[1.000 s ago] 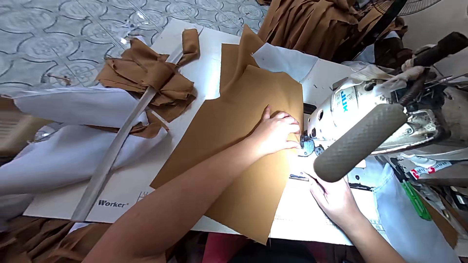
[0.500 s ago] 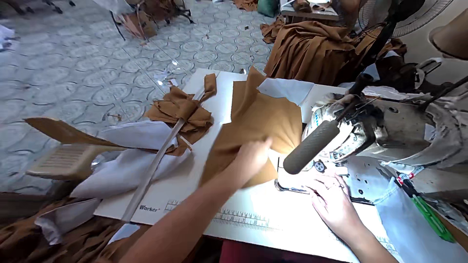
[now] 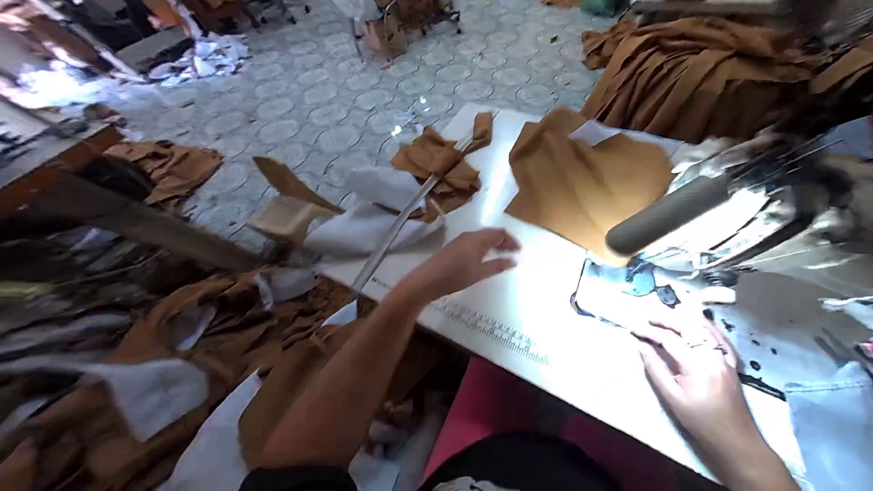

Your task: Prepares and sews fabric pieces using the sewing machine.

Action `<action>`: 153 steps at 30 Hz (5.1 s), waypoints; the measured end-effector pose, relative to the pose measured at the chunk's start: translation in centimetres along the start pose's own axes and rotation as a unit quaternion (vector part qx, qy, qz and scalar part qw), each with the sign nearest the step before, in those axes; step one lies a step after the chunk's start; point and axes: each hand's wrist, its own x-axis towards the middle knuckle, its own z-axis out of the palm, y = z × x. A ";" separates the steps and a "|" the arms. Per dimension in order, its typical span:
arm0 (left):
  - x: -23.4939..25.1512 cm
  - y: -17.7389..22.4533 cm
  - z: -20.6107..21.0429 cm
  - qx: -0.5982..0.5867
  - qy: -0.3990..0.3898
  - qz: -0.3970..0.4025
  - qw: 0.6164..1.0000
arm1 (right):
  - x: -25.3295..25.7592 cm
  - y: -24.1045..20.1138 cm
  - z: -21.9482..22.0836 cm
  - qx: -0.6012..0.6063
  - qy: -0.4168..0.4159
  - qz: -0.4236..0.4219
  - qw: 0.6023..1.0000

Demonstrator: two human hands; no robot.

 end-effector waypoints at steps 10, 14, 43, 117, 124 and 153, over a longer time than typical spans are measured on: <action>-21.4 -16.0 13.0 0.051 0.004 -0.553 0.831 | -0.1 0.5 0.2 0.036 -0.048 -0.019 0.998; -21.3 -16.3 12.4 0.090 0.024 -0.556 0.826 | -0.2 1.2 0.4 0.036 -0.044 -0.022 0.998; -6.7 8.2 5.2 -0.188 0.149 0.244 0.940 | -3.3 -7.2 -9.2 0.422 -0.085 0.117 0.895; 0.5 2.7 10.1 0.055 0.059 0.062 0.995 | -6.5 -4.0 0.7 -0.039 -0.047 -0.108 0.992; 3.5 1.3 8.5 -0.059 -0.070 0.109 0.990 | -7.0 -3.9 1.8 -0.073 0.095 -0.029 0.992; 5.2 6.0 12.2 0.041 0.046 0.276 0.959 | -3.5 -3.2 -2.3 0.456 0.063 0.274 0.845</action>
